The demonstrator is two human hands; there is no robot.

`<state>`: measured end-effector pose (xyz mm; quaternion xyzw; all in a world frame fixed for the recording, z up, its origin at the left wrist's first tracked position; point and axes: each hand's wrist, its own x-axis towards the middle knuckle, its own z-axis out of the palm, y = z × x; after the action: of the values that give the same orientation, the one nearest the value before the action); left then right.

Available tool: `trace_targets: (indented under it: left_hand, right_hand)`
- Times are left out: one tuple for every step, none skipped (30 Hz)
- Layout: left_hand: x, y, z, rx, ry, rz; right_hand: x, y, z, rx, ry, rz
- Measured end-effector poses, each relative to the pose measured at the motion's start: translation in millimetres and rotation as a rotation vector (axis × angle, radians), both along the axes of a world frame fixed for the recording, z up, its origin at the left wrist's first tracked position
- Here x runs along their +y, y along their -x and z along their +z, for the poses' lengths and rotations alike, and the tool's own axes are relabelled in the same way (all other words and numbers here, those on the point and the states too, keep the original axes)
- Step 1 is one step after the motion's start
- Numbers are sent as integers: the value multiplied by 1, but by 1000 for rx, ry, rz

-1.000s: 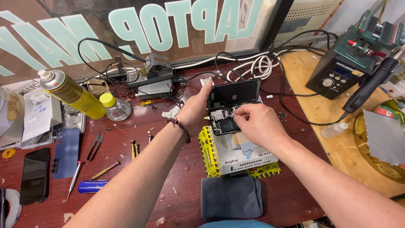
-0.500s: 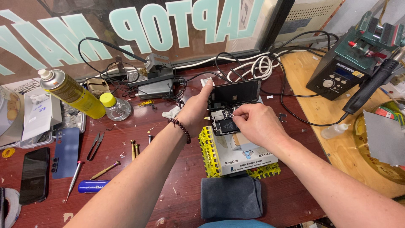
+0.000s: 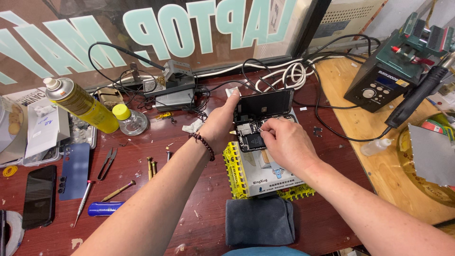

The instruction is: The person repairs a disassembled smartphone on a repair bench, using a screwdriver to work on internal components inside the open phone body. They then lift the phone, press the screen assembly into place, and press along the edges to close the device.

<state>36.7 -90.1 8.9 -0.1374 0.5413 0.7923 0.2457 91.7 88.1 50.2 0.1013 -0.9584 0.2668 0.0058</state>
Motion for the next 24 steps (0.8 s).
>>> trace_targets:
  left_hand:
    - [0, 0, 0, 2, 3, 5]
    - [0, -1, 1, 2, 9, 6]
    - [1, -1, 2, 0, 14, 7]
    - [1, -1, 2, -2, 19, 8]
    - [0, -1, 3, -7, 10, -1]
    - [-1, -1, 3, -10, -2, -11]
    - [-1, -1, 4, -13, -15, -21]
    - [-2, -1, 4, -10, -14, -24]
    - [-2, 0, 4, -8, -16, -28]
    - [-1, 0, 3, -6, -20, -31]
    - [-1, 0, 2, -5, -10, -18]
    - [-1, 1, 2, -3, 2, -7]
    - [1, 2, 1, -1, 7, -4]
    - [2, 2, 0, -2, -6, -19]
    - [1, 2, 0, -4, -16, -33]
    - [0, 2, -1, -6, -22, -43]
    - [0, 3, -1, -13, -17, -29]
    - [1, 3, -1, -20, -11, -16]
    - [1, 3, -1, -29, -6, -7]
    - [1, 2, -1, -24, -6, -17]
    - [1, 2, -2, -18, -5, -26]
    - [0, 2, -1, -9, -1, -32]
    - [-1, 2, -1, -11, 4, -26]
    - [0, 2, -1, -13, 9, -20]
  right_hand:
    - [0, -1, 0, 10, 4, 1]
    - [0, -2, 0, 21, 8, 2]
    - [0, -3, -1, 31, 11, 2]
    - [1, -4, -2, 23, 24, 0]
    - [2, -4, -3, 15, 38, -2]
    - [3, -5, -4, 7, 50, -5]
    - [5, -4, -5, 25, 66, -2]
    - [7, -3, -6, 42, 85, 4]
    - [11, -2, -7, 58, 102, 8]
    - [19, 1, -5, 40, 114, -75]
    - [27, 6, -2, 21, 131, -150]
    - [31, 12, -1, 3, 151, -227]
    - [37, 15, 1, -52, 126, -246]
    - [44, 16, 3, -106, 96, -269]
    - [50, 16, 5, -162, 67, -292]
    - [51, 14, 4, -156, 61, -280]
    - [50, 11, 2, -149, 57, -261]
    - [48, 9, 0, -142, 56, -243]
    - [45, 7, -1, -139, 58, -236]
    - [43, 4, -1, -136, 56, -232]
    - [41, 1, -1, -133, 54, -227]
    - [39, 0, -1, -130, 58, -220]
    - [36, 0, -1, -125, 62, -209]
    - [33, 0, 0, -122, 66, -199]
